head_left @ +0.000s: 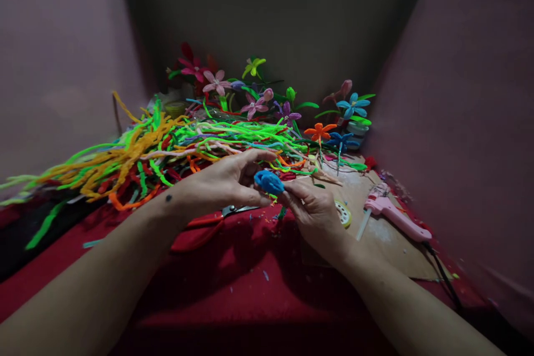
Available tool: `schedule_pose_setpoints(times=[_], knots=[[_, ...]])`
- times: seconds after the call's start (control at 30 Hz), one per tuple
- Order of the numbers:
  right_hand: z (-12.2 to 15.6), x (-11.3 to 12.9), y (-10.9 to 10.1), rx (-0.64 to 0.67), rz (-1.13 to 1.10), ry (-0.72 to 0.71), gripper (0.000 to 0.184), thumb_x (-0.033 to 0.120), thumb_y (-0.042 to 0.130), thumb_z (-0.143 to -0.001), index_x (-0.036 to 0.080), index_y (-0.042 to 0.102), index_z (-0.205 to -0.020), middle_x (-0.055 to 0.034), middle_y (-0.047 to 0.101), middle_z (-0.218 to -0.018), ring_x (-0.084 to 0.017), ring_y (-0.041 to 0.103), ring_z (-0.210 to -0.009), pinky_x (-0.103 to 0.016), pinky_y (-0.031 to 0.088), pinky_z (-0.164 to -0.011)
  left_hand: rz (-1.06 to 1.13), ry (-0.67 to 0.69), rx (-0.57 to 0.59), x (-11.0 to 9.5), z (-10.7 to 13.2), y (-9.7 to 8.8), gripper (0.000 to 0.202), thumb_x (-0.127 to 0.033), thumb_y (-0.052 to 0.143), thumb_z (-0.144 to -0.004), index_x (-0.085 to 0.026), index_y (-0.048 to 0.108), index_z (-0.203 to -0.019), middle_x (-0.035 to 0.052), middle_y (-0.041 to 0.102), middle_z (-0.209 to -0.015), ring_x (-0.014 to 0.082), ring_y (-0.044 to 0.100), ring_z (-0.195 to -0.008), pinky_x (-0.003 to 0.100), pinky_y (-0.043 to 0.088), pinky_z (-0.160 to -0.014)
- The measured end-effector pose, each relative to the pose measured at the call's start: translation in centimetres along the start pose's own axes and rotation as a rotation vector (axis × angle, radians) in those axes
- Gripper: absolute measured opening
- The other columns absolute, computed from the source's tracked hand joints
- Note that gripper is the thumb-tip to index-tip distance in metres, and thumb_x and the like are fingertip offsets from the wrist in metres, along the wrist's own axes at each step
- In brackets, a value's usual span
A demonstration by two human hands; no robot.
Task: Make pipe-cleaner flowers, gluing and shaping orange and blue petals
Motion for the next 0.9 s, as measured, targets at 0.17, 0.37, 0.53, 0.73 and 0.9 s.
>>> schedule_pose_setpoints(times=[0.17, 0.37, 0.53, 0.73, 0.9], knots=[[-0.1, -0.3, -0.6, -0.078, 0.104, 0.006, 0.018, 0.02, 0.05, -0.087, 0.016, 0.066, -0.082, -0.0013, 0.058, -0.063, -0.012, 0.05, -0.059, -0.025, 0.038, -0.059, 0.068, -0.001, -0.069, -0.1, 0.3, -1.6, 0.048, -0.019, 0.073, -0.066, -0.021, 0.056, -0.11, -0.0029, 0.056, -0.067, 0.0054, 0.047, -0.049, 0.015, 0.034, -0.04], [0.0, 0.1, -0.7, -0.11, 0.284, -0.096, 0.018, 0.018, 0.047, -0.088, 0.015, 0.065, -0.084, -0.0051, 0.064, -0.07, -0.015, 0.055, -0.065, -0.028, 0.041, -0.064, 0.023, 0.013, -0.308, -0.1, 0.2, -1.9, 0.021, -0.034, 0.066, -0.074, -0.015, 0.061, -0.08, -0.0009, 0.057, -0.057, 0.0052, 0.045, -0.039, 0.016, 0.032, -0.035], [0.2, 0.5, -0.3, -0.119, 0.416, -0.177, 0.02, 0.018, 0.045, -0.089, 0.014, 0.065, -0.086, -0.0075, 0.065, -0.073, -0.017, 0.057, -0.068, -0.029, 0.042, -0.065, -0.078, 0.046, -0.331, -0.3, 0.2, -1.4, 0.019, -0.032, 0.065, -0.074, -0.015, 0.061, -0.08, -0.0024, 0.056, -0.052, 0.0061, 0.046, -0.039, 0.016, 0.034, -0.036], [0.2, 0.6, -0.2, -0.105, 0.475, -0.191, 0.022, 0.016, 0.045, -0.088, 0.01, 0.067, -0.088, -0.0072, 0.062, -0.067, -0.018, 0.054, -0.063, -0.029, 0.04, -0.06, -0.181, 0.109, -0.315, -1.0, 0.3, -0.8, 0.014, -0.028, 0.062, -0.077, -0.014, 0.062, -0.08, -0.0029, 0.055, -0.053, 0.007, 0.048, -0.042, 0.018, 0.038, -0.041], [0.1, 0.5, -0.3, -0.071, 0.36, -0.158, 0.025, 0.018, 0.046, -0.089, 0.009, 0.066, -0.102, -0.0098, 0.066, -0.077, -0.018, 0.058, -0.07, -0.029, 0.044, -0.065, -0.265, 0.141, -0.367, -1.5, 0.7, -0.9, 0.013, -0.028, 0.061, -0.077, -0.015, 0.064, -0.077, -0.002, 0.056, -0.054, 0.0071, 0.049, -0.043, 0.018, 0.037, -0.041]])
Point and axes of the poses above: each hand's wrist, its own z-axis away from the middle knuckle, its own y-axis out of the palm, x = y × z, the point moved 6 cm from there along -z, towards the middle knuckle
